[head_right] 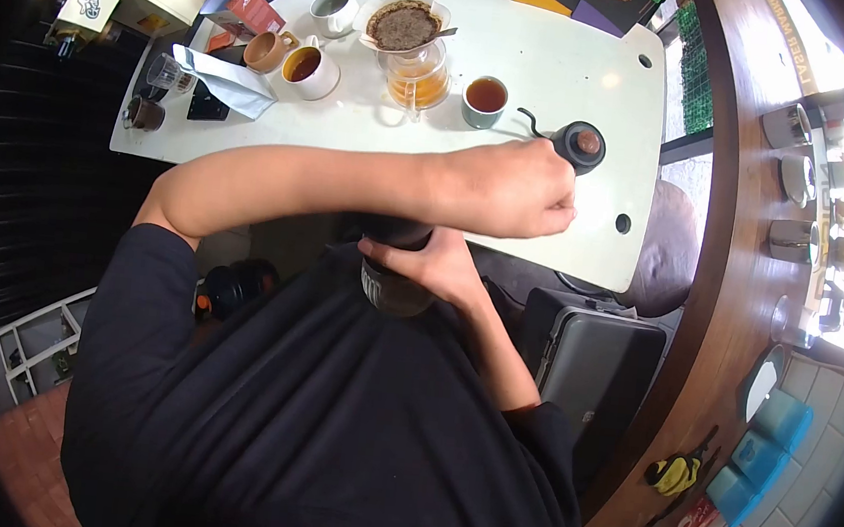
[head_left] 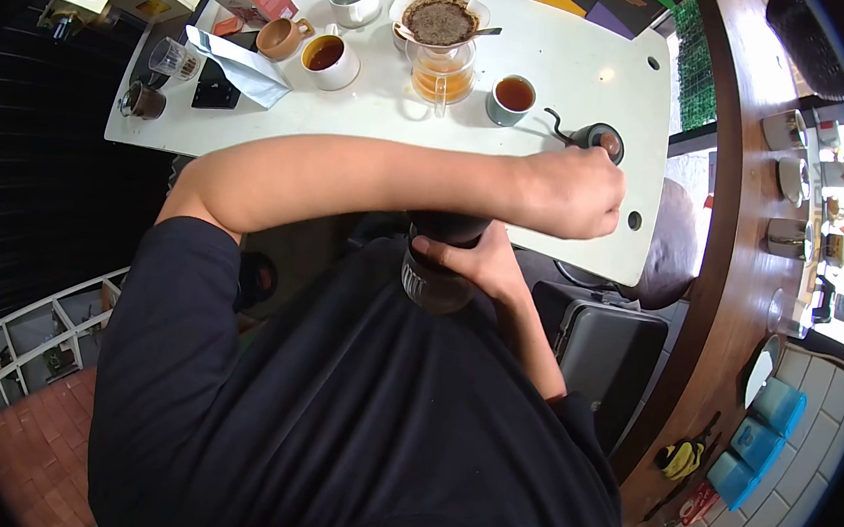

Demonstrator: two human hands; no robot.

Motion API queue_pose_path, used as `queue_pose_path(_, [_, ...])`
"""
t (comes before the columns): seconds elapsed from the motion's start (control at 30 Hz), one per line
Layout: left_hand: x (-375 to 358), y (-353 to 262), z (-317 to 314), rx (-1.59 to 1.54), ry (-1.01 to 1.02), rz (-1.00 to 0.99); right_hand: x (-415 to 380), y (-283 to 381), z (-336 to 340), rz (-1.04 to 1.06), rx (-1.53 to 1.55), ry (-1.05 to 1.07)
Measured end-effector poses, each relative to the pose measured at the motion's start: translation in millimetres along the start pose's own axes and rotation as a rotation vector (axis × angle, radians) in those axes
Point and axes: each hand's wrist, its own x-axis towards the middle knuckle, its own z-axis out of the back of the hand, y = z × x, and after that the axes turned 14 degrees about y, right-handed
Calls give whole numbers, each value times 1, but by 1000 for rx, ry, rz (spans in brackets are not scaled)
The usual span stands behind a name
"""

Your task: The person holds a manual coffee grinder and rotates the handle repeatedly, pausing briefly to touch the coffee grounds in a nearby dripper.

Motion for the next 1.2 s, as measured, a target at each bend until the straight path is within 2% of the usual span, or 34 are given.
queue_pose_path(0.03, [-2, -3, -2, 4, -1, 1, 0, -1, 0, -45, 28, -6])
queue_pose_path(0.07, [-5, -7, -6, -23, -38, -72, -2, 6, 3, -133, 21, 46])
queue_pose_path(0.1, [-9, -10, -10, -54, -71, -143, -3, 6, 3, -132, 29, 46])
queue_pose_path(0.17, [-18, -14, -7, -50, -70, -157, -4, 5, 3, -139, 252, 211])
queue_pose_path(0.2, [-22, -16, -4, -29, -59, -179, -4, -1, 3, -63, 165, 198])
queue_pose_path(0.23, [-26, -16, -1, -6, -48, -202, -3, 3, 5, -62, 163, 197])
queue_pose_path(0.3, [-32, -13, 1, 7, -52, -196, 0, 12, 7, -104, -53, 253])
queue_pose_path(0.37, [-38, -13, 1, 2, -102, -248, 2, 12, 7, -108, -92, 249])
queue_pose_path(0.4, [-40, -13, -4, -44, -91, -257, 4, 2, 9, -56, 147, 315])
queue_pose_path(0.43, [-42, -13, -5, -49, -102, -247, 5, -12, 10, -11, 392, 379])
queue_pose_path(0.5, [-41, -11, -2, -129, -56, -221, 13, -25, 14, 3, 352, 358])
queue_pose_path(0.57, [-26, 7, -1, -59, -27, -196, 22, -14, 14, 27, 7, 343])
queue_pose_path(0.67, [-11, 16, 14, -8, -50, -149, 40, -16, 21, 118, 124, 374])
queue_pose_path(0.73, [-8, 10, 28, -2, 154, 25, 40, 4, 12, 177, 230, 374])
queue_pose_path(0.77, [-13, 9, 28, -1, 150, 27, 41, -1, 12, 177, 228, 377])
queue_pose_path(0.83, [-29, 4, 25, 211, -31, 132, 44, -16, 15, 160, 112, 323])
queue_pose_path(0.87, [-38, -4, 22, 264, -89, 202, 35, 2, 8, 157, 59, 209])
queue_pose_path(0.9, [-38, -12, 13, 263, -81, 197, 27, 6, 3, 134, 392, 206])
queue_pose_path(0.97, [-39, -27, -8, 756, -340, 367, 23, -2, 3, 123, 397, 206])
queue_pose_path(1.0, [-35, -27, -19, 750, -389, 407, 22, -5, -1, 120, 391, 217])
queue_pose_path(1.17, [-37, -6, -31, 754, -390, 263, 2, -17, 8, 111, 349, 275])
queue_pose_path(1.2, [-41, -7, -29, 756, -378, 151, -2, -19, 10, 107, 344, 293])
